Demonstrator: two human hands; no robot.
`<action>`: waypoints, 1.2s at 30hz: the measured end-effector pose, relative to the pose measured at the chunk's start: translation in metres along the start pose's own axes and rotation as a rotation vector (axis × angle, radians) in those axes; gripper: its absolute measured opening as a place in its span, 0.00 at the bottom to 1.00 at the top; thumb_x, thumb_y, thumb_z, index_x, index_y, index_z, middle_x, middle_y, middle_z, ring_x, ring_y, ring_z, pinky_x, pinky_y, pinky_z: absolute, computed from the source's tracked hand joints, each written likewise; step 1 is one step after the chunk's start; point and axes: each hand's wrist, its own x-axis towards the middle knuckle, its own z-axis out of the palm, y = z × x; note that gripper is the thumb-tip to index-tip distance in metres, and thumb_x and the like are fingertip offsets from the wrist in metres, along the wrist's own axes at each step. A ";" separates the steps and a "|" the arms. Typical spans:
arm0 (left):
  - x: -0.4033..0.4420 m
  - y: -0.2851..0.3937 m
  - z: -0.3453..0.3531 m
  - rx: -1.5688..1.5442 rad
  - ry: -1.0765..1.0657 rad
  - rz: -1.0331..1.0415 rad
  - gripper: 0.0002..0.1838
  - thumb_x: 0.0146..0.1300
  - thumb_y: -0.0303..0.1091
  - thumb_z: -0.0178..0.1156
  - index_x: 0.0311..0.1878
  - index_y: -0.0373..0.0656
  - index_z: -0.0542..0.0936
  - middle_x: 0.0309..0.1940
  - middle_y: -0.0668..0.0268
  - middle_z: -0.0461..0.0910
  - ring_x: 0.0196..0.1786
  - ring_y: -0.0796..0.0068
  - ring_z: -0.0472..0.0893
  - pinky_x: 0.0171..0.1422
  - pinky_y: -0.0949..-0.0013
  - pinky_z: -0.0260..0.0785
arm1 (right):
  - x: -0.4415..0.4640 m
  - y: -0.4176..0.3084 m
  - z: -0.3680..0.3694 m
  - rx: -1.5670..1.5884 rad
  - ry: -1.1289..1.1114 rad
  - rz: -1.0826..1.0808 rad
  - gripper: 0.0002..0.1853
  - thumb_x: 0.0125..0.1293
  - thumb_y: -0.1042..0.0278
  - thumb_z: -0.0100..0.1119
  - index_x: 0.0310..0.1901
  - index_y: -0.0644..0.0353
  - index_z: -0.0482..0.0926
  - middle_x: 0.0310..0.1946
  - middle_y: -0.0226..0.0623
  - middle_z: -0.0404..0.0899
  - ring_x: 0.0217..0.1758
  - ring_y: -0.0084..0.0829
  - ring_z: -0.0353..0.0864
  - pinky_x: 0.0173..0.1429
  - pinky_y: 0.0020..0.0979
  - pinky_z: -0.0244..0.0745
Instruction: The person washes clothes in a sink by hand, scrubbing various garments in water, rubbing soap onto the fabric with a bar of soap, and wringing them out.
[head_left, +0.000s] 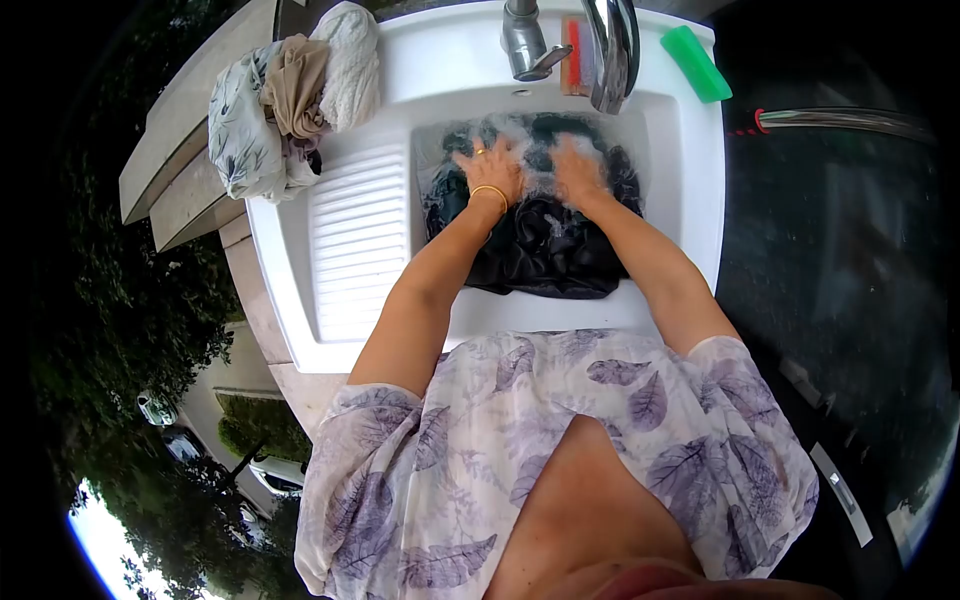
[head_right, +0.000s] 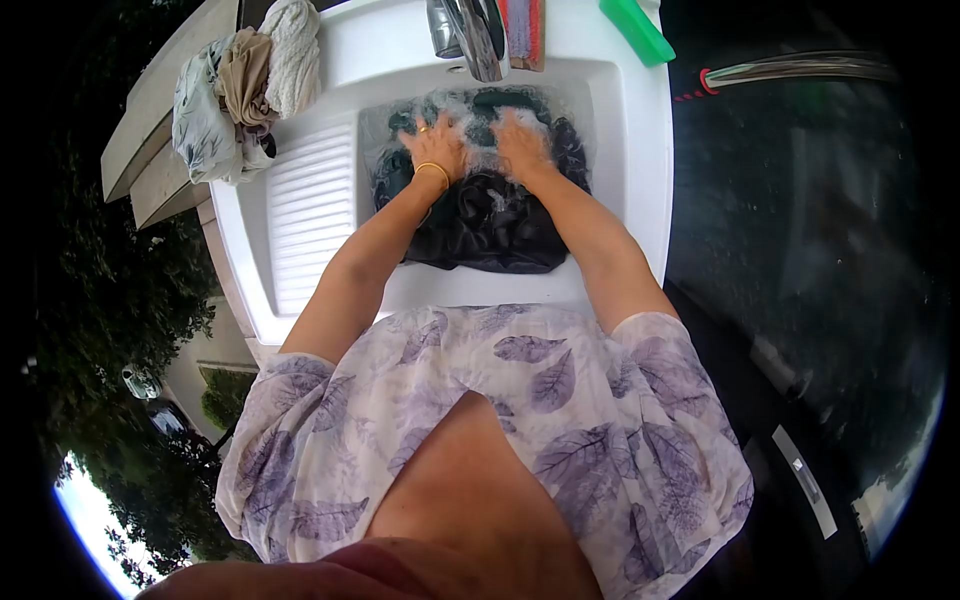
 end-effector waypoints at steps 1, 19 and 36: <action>0.011 0.001 0.000 0.023 -0.017 -0.004 0.20 0.54 0.47 0.54 0.51 0.57 0.75 0.61 0.68 0.65 0.68 0.50 0.55 0.57 0.28 0.48 | 0.007 0.000 -0.003 -0.032 -0.020 0.009 0.21 0.53 0.68 0.55 0.51 0.54 0.74 0.53 0.43 0.67 0.52 0.44 0.71 0.54 0.39 0.69; -0.032 -0.075 -0.059 -0.806 0.217 -0.045 0.15 0.49 0.41 0.63 0.31 0.37 0.77 0.32 0.56 0.76 0.33 0.60 0.77 0.39 0.64 0.69 | -0.029 -0.013 -0.092 0.282 0.285 -0.317 0.16 0.45 0.77 0.57 0.40 0.62 0.77 0.41 0.37 0.76 0.44 0.33 0.73 0.48 0.29 0.67; 0.027 0.003 0.024 -0.150 0.098 0.028 0.25 0.55 0.53 0.54 0.57 0.63 0.69 0.63 0.62 0.59 0.67 0.43 0.52 0.60 0.26 0.45 | -0.005 -0.033 -0.050 -0.604 0.203 -0.170 0.21 0.53 0.63 0.56 0.52 0.37 0.74 0.53 0.46 0.64 0.50 0.50 0.68 0.46 0.46 0.71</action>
